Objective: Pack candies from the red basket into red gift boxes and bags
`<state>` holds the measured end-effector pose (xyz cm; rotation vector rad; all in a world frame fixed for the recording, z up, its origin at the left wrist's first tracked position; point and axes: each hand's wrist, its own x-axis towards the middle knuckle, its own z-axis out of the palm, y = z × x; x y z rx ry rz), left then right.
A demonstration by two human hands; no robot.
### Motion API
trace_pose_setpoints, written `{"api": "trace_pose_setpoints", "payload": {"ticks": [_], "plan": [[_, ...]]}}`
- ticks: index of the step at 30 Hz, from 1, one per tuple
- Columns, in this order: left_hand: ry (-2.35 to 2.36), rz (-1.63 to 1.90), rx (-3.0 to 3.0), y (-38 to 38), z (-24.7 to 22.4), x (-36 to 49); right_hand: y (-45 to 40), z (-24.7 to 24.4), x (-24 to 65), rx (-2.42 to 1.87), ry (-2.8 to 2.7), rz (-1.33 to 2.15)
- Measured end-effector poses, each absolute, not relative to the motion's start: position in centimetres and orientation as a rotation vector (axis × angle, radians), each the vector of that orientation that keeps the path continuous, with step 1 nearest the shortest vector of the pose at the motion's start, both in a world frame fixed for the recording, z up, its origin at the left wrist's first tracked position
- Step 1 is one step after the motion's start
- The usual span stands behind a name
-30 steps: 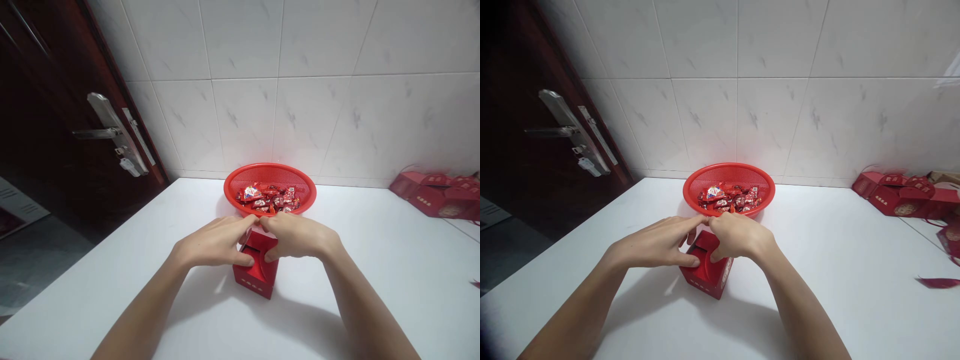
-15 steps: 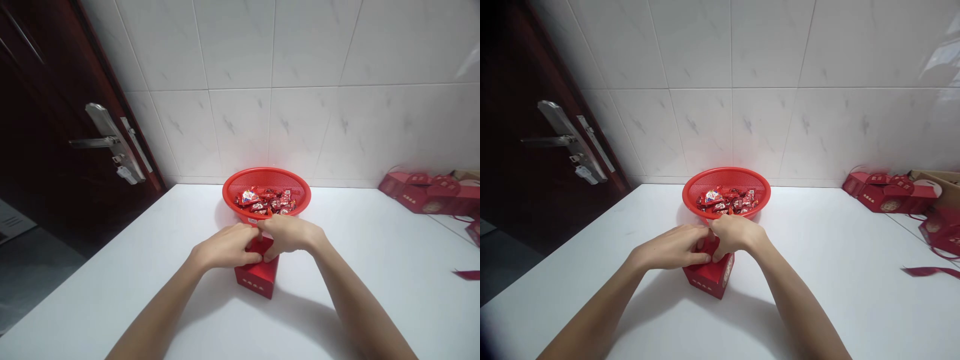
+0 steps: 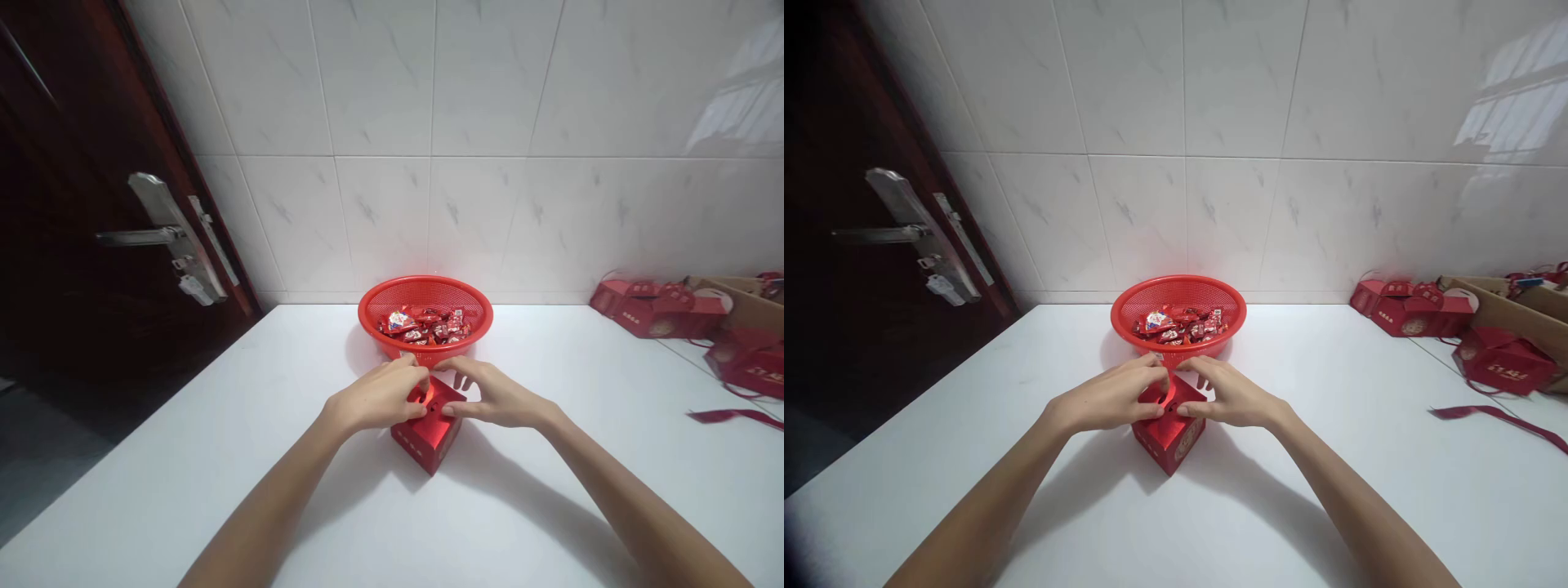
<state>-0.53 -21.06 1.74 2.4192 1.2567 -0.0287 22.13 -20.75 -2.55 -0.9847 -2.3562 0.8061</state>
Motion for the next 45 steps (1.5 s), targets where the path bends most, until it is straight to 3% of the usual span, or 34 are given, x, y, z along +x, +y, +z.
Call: {"api": "trace_pose_setpoints", "payload": {"ticks": [12, 19, 26, 33, 45], "plan": [[0.959, 0.116, 2.469, -20.3, 0.2, 0.4, -21.7, -8.4, 22.2, -0.845, -1.925, 0.699], [0.953, 0.182, 2.497, -20.2, 1.9, -0.4, -22.0, -8.7, 21.9, -0.856, -1.902, 0.734], [1.109, -0.047, 2.501, -22.3, 1.8, 1.2, -22.3, -8.7, 21.6, -0.925, -1.848, 0.752], [1.09, -0.061, 2.463, -21.0, 2.2, -0.3, -22.4, -8.6, 21.8, -0.872, -1.813, 0.793], [1.06, -0.039, 2.433, -19.9, 1.8, -1.0, -22.7, -9.3, 21.9, -0.874, -1.981, 0.642]]}}
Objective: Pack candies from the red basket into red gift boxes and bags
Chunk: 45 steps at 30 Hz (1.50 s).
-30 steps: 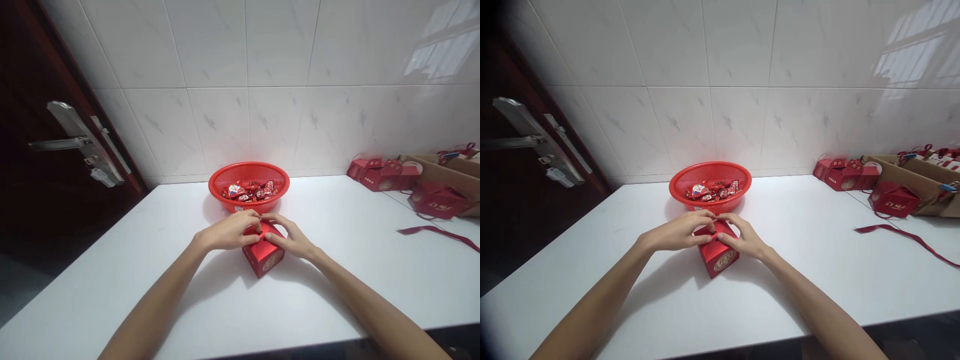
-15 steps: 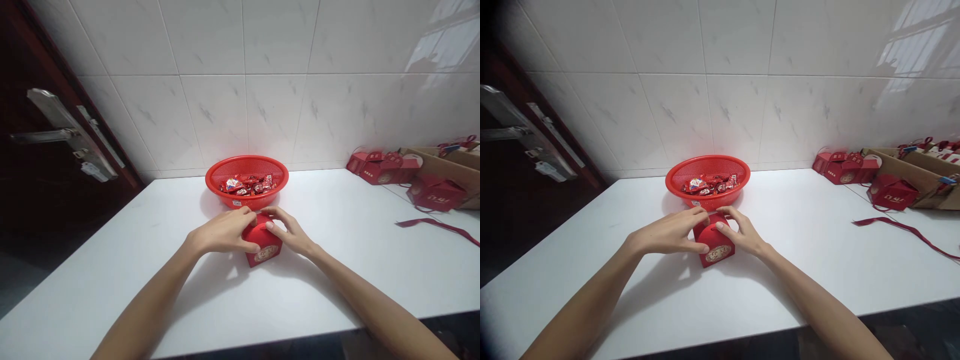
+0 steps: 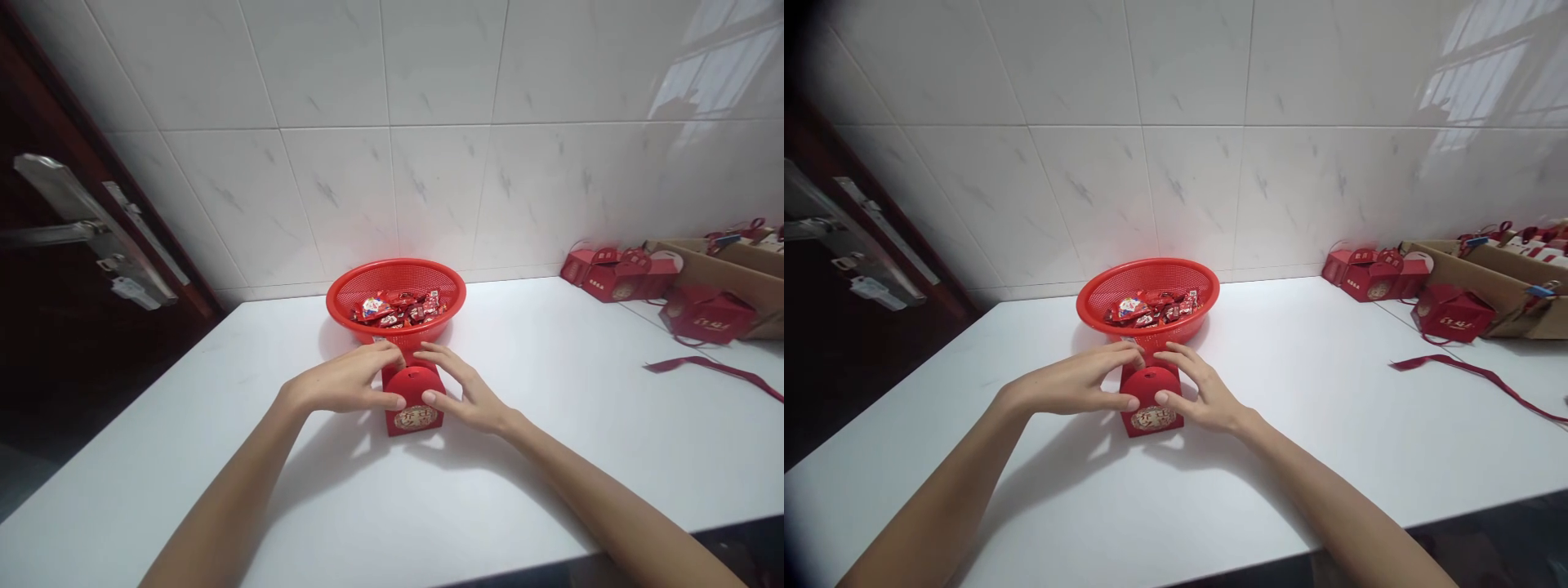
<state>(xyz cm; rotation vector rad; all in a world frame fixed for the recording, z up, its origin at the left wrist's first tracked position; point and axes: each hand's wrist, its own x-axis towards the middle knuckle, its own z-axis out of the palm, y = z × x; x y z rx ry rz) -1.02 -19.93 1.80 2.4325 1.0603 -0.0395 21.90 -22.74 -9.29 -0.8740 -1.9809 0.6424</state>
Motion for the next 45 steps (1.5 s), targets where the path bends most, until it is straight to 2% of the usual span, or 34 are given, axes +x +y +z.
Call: {"api": "trace_pose_setpoints", "payload": {"ticks": [20, 33, 45], "plan": [[1.142, 0.01, 2.413, -19.8, 0.8, -0.3, -23.0, -10.4, 20.9, -0.917, -1.988, 0.331], [1.202, 0.246, 2.366, -20.0, -0.7, 1.1, -22.8, -11.2, 20.6, -0.956, -1.956, 0.143], [1.14, 0.162, 2.398, -19.9, 1.3, -0.8, -23.1, -10.9, 20.6, -0.969, -1.954, 0.131]]}}
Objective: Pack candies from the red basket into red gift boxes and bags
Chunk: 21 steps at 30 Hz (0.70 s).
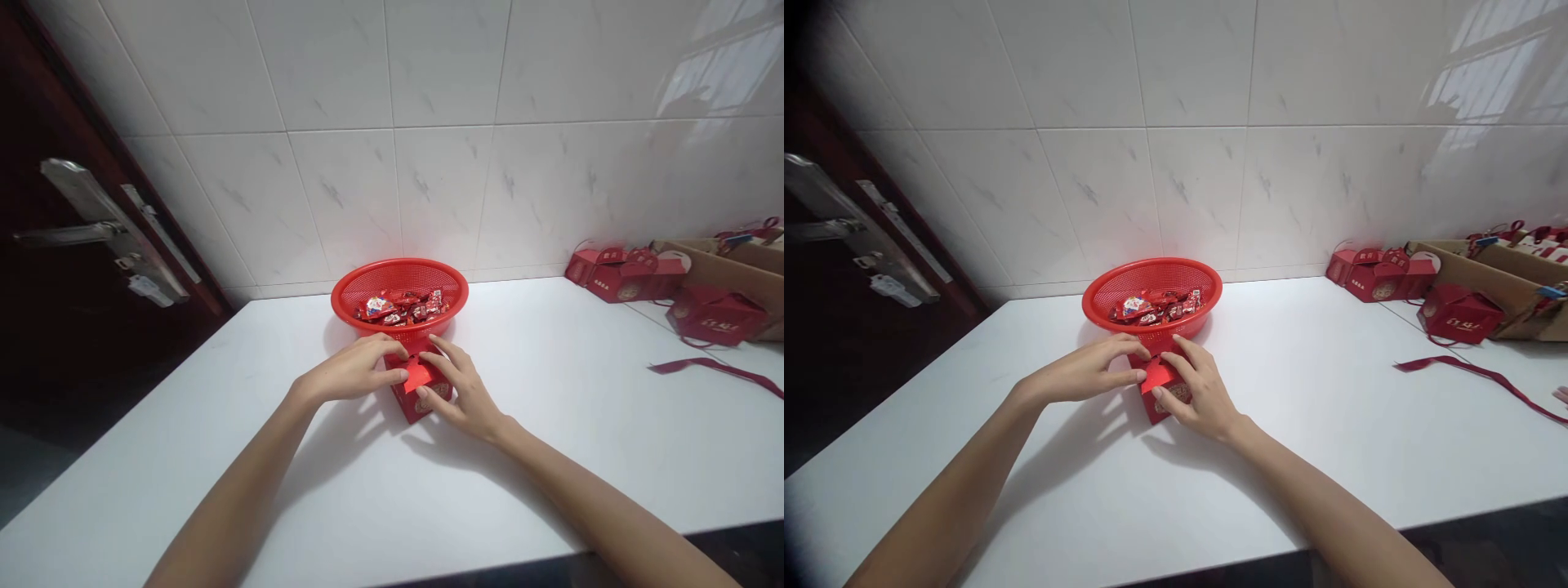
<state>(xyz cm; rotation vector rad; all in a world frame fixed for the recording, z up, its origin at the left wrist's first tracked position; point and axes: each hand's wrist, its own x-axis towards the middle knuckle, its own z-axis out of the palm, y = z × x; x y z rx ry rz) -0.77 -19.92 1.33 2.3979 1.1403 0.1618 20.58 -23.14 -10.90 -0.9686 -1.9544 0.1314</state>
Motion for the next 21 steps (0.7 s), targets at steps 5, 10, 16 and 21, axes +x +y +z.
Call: {"api": "trace_pose_setpoints", "payload": {"ticks": [5, 10, 16, 21], "plan": [[1.103, 0.075, 2.423, -20.03, 1.37, -0.73, -23.33, -11.11, 20.4, -1.018, -1.971, 0.141], [1.112, 0.07, 2.442, -20.17, 1.13, -0.37, -23.43, -11.13, 20.23, -1.064, -1.994, 0.153], [1.126, 0.032, 2.454, -20.52, 1.5, -0.31, -23.63, -10.92, 20.34, -1.068, -1.974, 0.158], [1.192, -0.005, 2.419, -20.79, 1.7, -0.52, -23.65, -11.13, 20.74, -1.063, -1.995, 0.193]]}}
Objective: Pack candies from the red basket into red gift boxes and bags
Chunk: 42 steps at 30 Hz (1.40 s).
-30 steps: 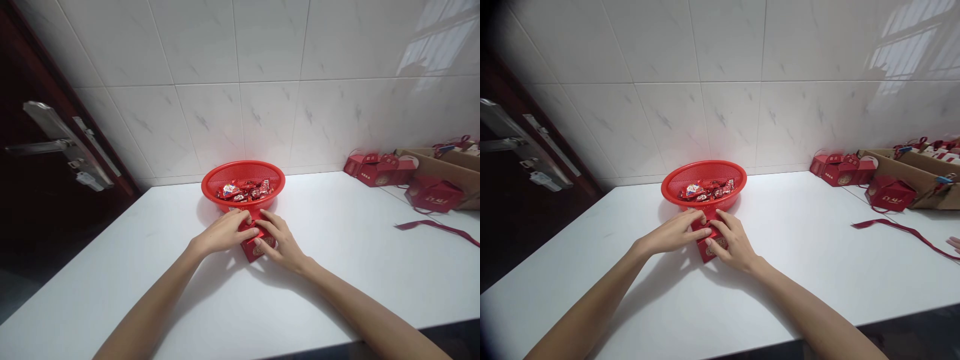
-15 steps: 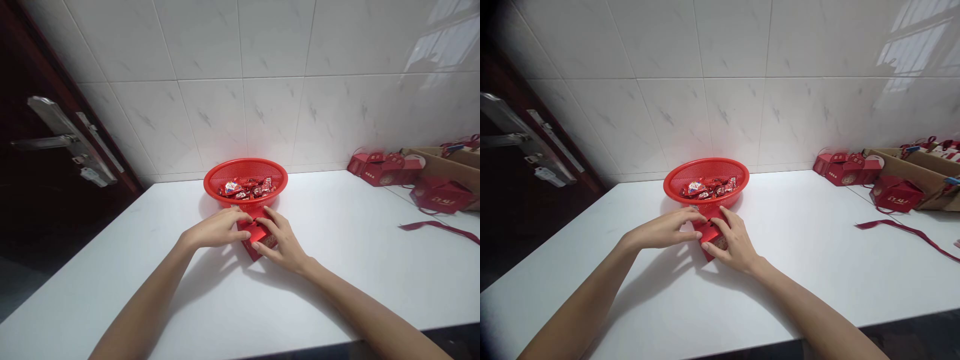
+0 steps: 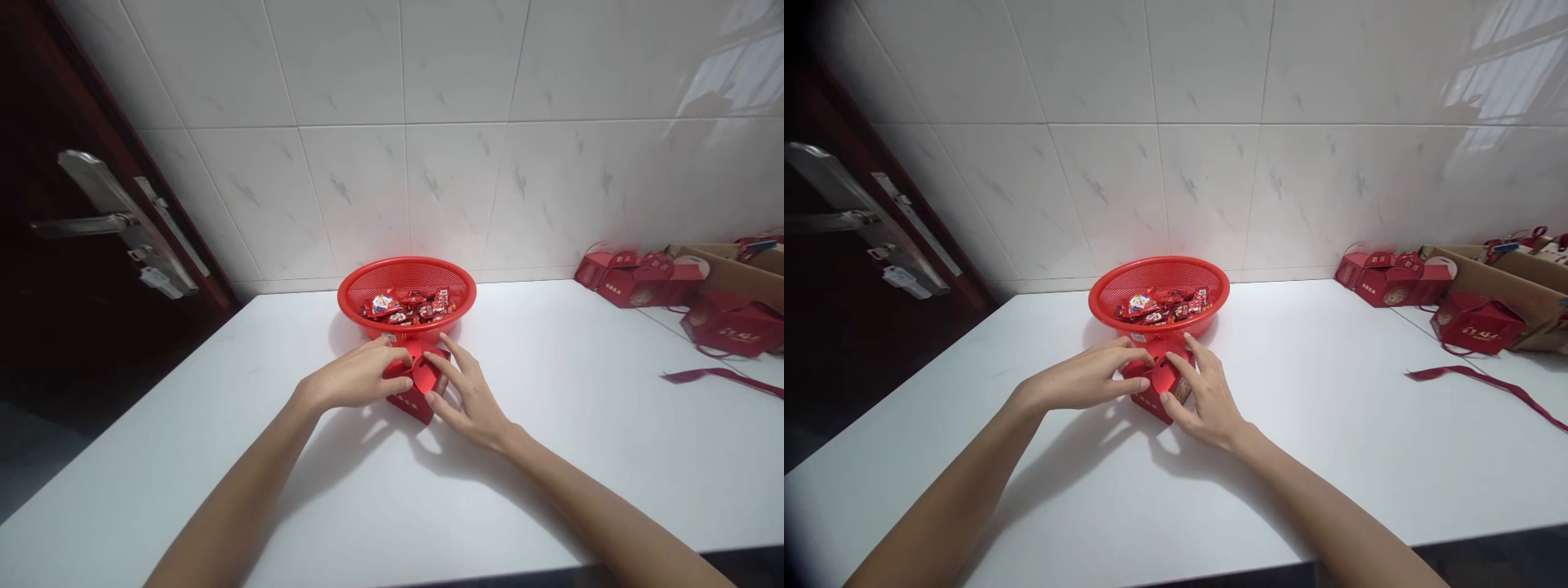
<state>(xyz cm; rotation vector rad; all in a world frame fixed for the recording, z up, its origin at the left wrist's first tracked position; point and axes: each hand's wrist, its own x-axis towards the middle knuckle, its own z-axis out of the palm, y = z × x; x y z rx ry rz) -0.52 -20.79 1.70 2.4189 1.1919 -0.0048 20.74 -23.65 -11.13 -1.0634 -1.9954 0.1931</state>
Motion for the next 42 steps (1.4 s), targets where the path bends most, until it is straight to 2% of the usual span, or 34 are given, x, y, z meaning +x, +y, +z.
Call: {"api": "trace_pose_setpoints", "payload": {"ticks": [12, 26, 42], "plan": [[1.11, -0.037, 2.341, -22.0, 2.4, -0.3, -23.3, -11.2, 20.9, -1.002, -2.065, 0.253], [1.113, 0.067, 2.443, -20.4, 0.9, 0.0, -23.0, -10.7, 21.7, -1.015, -2.133, 0.338], [1.042, 0.134, 2.442, -20.3, 1.2, -0.1, -23.0, -9.8, 22.3, -0.943, -2.083, 0.149]]}}
